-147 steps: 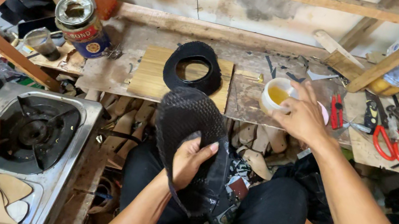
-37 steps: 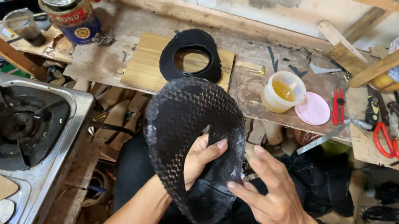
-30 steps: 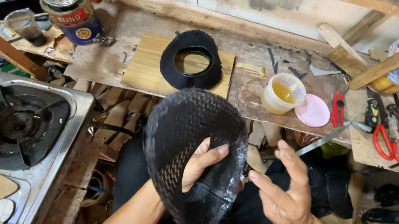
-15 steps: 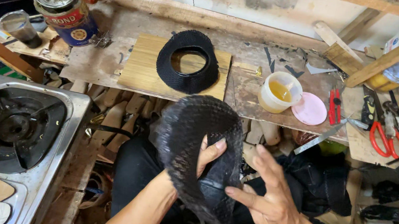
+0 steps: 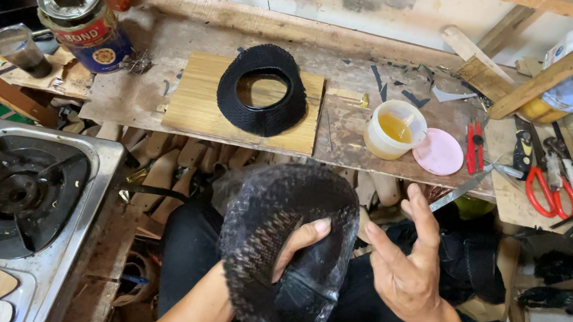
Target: The person applies a yellow liquid from a small cup onto the inner surface of a black shoe upper using their fingers. They repeatedly dip fingers into the cup and spread the liquid across the textured interior, then place the part on the workbench and repeat the process.
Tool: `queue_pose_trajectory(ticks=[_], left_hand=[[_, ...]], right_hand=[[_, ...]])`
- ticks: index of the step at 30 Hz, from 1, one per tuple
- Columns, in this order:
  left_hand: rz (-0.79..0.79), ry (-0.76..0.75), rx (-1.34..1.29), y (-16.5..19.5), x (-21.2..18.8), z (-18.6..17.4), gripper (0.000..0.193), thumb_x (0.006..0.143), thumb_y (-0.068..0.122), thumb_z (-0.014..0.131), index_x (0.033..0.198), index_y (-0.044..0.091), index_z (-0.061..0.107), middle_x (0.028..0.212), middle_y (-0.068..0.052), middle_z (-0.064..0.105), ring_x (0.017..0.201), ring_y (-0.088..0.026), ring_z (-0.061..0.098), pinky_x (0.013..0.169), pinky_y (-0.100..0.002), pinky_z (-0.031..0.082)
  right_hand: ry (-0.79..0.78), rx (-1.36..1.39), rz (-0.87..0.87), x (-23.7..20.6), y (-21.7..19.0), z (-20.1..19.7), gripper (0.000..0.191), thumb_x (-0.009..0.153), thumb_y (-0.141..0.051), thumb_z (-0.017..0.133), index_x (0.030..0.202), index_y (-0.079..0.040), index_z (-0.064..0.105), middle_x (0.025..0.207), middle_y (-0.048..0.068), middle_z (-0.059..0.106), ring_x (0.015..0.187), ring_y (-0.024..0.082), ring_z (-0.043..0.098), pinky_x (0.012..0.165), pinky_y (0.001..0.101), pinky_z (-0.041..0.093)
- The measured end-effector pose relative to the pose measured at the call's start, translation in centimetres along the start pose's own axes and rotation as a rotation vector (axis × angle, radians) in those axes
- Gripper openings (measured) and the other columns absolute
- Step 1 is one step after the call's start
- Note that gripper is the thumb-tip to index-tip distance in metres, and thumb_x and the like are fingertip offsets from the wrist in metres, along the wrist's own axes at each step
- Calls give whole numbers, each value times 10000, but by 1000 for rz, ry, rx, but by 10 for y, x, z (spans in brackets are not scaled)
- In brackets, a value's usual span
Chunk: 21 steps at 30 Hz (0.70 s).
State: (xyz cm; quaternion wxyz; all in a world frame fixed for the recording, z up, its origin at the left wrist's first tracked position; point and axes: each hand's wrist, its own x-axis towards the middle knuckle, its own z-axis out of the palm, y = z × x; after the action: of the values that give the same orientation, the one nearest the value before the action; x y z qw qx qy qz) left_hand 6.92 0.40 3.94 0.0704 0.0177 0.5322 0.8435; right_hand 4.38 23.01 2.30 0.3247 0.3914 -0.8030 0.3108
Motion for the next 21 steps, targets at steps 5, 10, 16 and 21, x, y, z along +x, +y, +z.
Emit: queue_pose_trajectory(ticks=[5, 10, 16, 21], left_hand=[[270, -102, 371, -13, 20, -5, 371, 947, 105, 699, 1304, 11, 668, 1281, -96, 708, 1166, -205, 654, 1037, -362, 524], [-111, 53, -359, -28, 13, -7, 353, 921, 123, 687, 1262, 41, 654, 1146, -62, 702, 1015, -181, 651, 903, -354, 548], [-51, -50, -354, -36, 19, -1, 281, 1011, 154, 630, 1265, 35, 654, 1180, -45, 685, 1061, -132, 620, 957, -304, 505], [25, 159, -76, -23, 17, -4, 304, 925, 133, 663, 1212, 36, 680, 1169, -47, 714, 1047, -165, 655, 958, -334, 533]], right_hand=[[-146, 113, 48, -12, -3, 5, 599, 762, 111, 704, 1301, -147, 650, 1589, 283, 316, 1458, 478, 410, 1167, 482, 426], [-176, 103, -1, -24, -7, -3, 575, 689, 79, 713, 1206, -173, 693, 1564, 260, 353, 1440, 463, 421, 1170, 505, 400], [-195, 88, 72, -29, -11, -5, 490, 726, 60, 738, 1188, -99, 705, 1563, 292, 349, 1407, 425, 450, 1152, 460, 425], [-192, 106, 26, -24, -10, -11, 515, 728, 79, 690, 1176, -170, 728, 1550, 225, 411, 1440, 411, 447, 1183, 475, 397]])
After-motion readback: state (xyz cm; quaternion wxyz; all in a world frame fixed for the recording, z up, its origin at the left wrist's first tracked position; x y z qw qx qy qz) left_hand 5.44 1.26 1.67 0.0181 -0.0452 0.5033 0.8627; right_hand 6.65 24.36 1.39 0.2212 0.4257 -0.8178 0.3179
